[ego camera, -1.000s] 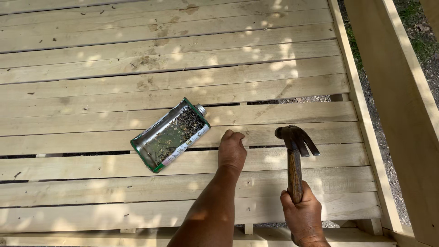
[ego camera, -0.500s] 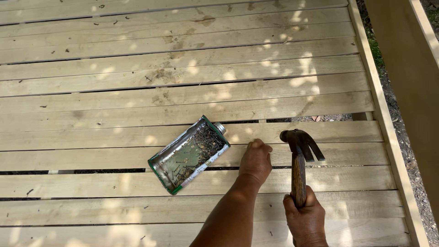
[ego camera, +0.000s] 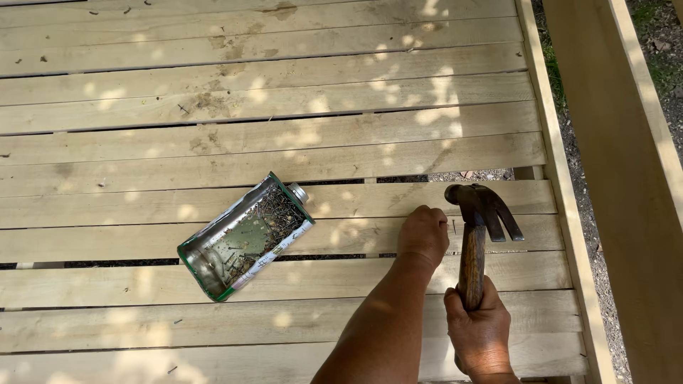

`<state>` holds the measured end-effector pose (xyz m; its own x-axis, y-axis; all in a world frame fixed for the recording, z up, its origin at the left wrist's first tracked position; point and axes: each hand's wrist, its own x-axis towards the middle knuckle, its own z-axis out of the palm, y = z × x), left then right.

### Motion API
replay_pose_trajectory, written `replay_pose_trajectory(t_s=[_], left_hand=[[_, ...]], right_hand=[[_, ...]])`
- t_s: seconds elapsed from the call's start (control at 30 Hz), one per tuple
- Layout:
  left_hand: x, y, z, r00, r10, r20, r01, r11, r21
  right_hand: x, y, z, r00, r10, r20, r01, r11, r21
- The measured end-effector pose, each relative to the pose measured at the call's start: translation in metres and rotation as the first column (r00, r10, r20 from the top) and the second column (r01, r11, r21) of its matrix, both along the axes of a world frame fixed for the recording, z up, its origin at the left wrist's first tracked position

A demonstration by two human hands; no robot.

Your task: The person repeatedly picks nails from a metal tin and hammers them into a wooden slatted surface. The person uses a claw hammer to drive each nail into the wood, working along the slats.

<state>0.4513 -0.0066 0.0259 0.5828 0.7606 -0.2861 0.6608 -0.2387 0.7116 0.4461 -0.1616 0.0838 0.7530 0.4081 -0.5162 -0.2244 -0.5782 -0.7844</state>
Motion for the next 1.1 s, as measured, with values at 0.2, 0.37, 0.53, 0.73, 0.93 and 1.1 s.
replay_pose_trajectory(t_s=[0.2, 0.37, 0.53, 0.73, 0.93, 1.1], left_hand=[[0.034, -0.003, 0.006, 0.967, -0.003, -0.255, 0.036, 0.992, 0.124], [0.046, -0.005, 0.013, 0.939, -0.088, -0.333, 0.130, 0.986, 0.107], [0.042, -0.010, 0.012, 0.875, -0.138, -0.465, 0.244, 0.954, 0.176], [-0.020, -0.002, -0.003, 0.956, -0.013, -0.292, 0.084, 0.969, 0.232], [-0.124, 0.030, -0.010, 0.908, 0.300, -0.294, -0.234, 0.943, 0.239], [-0.195, 0.035, -0.008, 0.906, 0.349, -0.240, -0.178, 0.828, 0.532]], right_hand=[[0.023, -0.020, -0.014, 0.981, 0.135, 0.141, -0.135, 0.991, -0.005], [0.035, -0.023, -0.014, 0.956, 0.230, 0.182, -0.195, 0.962, -0.193], [0.039, -0.021, -0.013, 0.952, 0.238, 0.193, -0.217, 0.968, -0.123], [0.032, -0.017, -0.015, 0.964, 0.259, 0.059, -0.256, 0.965, -0.059], [-0.016, 0.006, -0.012, 0.951, 0.310, -0.017, -0.310, 0.951, 0.000], [-0.061, 0.029, -0.005, 0.885, 0.465, -0.017, -0.465, 0.882, -0.076]])
